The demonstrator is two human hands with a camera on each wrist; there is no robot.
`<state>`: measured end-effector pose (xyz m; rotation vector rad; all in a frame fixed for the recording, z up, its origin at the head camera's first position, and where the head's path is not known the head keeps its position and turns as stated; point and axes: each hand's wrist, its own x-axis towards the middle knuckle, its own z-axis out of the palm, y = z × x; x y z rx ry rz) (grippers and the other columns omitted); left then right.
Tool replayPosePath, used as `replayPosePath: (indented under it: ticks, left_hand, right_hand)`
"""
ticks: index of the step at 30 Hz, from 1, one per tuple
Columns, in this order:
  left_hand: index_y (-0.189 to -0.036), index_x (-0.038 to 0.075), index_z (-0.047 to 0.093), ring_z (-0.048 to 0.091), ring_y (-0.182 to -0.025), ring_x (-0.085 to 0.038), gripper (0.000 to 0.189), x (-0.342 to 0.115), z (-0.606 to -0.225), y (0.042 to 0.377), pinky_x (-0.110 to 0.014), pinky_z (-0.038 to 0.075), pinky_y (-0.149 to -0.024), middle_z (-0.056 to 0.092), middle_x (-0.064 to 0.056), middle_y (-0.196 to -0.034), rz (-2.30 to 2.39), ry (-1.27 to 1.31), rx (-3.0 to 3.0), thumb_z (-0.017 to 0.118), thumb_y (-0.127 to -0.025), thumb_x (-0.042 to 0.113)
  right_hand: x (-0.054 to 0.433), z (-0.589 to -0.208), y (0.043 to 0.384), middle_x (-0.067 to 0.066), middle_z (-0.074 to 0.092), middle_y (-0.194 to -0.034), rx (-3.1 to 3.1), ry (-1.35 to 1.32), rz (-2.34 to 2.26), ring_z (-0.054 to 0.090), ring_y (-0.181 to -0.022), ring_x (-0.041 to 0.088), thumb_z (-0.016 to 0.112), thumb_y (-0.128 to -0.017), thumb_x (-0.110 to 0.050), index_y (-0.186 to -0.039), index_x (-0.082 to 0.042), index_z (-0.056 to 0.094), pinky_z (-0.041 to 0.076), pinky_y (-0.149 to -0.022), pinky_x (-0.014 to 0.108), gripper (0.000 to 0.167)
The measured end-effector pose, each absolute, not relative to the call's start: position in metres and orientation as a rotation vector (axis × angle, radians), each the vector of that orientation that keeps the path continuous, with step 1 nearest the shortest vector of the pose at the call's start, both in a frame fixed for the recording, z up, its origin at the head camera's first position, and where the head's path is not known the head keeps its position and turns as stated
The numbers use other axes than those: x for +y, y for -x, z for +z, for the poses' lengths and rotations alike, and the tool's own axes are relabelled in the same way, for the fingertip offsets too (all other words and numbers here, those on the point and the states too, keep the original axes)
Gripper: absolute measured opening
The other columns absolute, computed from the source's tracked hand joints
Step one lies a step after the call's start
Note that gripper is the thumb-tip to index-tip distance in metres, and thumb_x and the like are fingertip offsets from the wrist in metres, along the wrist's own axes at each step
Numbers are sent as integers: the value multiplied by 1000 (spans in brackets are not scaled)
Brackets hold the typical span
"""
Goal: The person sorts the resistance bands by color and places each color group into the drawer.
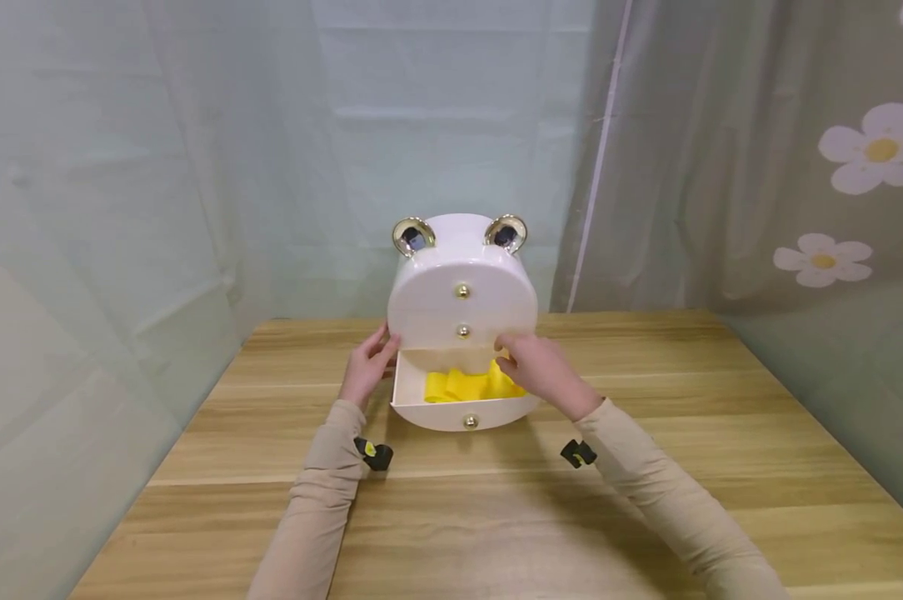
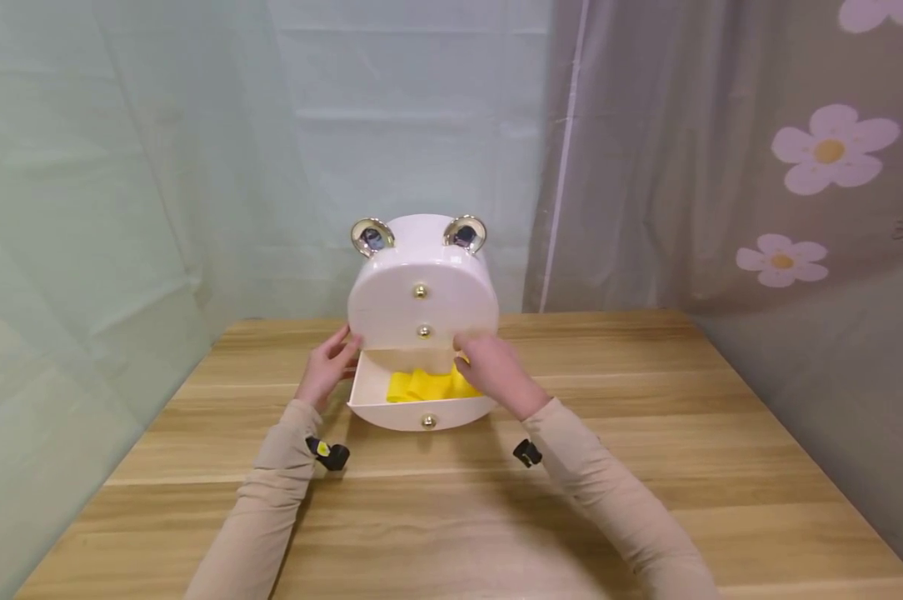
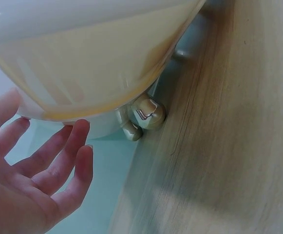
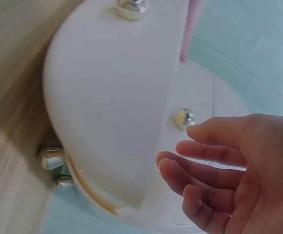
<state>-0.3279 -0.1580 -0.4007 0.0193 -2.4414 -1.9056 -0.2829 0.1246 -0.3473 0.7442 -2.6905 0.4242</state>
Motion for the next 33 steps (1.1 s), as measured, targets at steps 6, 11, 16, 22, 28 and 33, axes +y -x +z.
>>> replayPosePath:
  ticks: [6,11,16,22,28,33]
  left_hand:
    - [-151,30,33,60,-115,-38,68,-159,-400,328,-51,48,-102,55,-19,-138,-1903,-23,-2446,54,-92,57]
    - [-151,30,33,61,-114,-38,68,-159,-401,329,-51,49,-102,55,-18,-138,-1900,-24,-2449,54,-92,58]
    - [-150,31,34,61,-114,-37,68,-160,-401,329,-51,49,-101,55,-18,-138,-1900,-27,-2452,53,-91,58]
    - [-151,31,33,61,-113,-36,68,-160,-402,329,-50,49,-102,55,-18,-138,-1905,-37,-2453,54,-92,58]
    - [-150,30,34,62,-110,-35,68,-160,-402,330,-50,50,-100,56,-19,-136,-1897,-37,-2442,54,-92,58]
    - [-150,32,33,61,-112,-36,68,-160,-403,331,-51,49,-101,55,-18,-138,-1903,-33,-2446,54,-92,58]
  right_hand:
    - [121,-341,275,4,72,-85,-2650,-779,416,62,-67,15,67,-89,-13,-100,-10,67,47,-53,23,11]
    - [112,-350,267,1,67,-82,-2473,-1130,508,59,-68,14,68,-89,-10,-98,-8,66,47,-59,17,10]
    - [104,-370,260,-4,67,-76,-2290,-1390,254,54,-60,8,72,-86,-18,-97,-14,64,43,-53,14,14]
    - [102,-390,252,-8,46,-55,-2272,-1414,-42,32,-46,5,70,-86,-17,-95,-17,57,21,-43,13,15]
    - [102,-399,251,-8,38,-57,-2346,-1392,-56,28,-47,5,71,-86,-15,-97,-17,57,15,-44,13,19]
    - [102,-402,253,-7,57,-68,-2449,-1376,70,31,-48,5,70,-87,-12,-100,-17,60,19,-45,12,17]
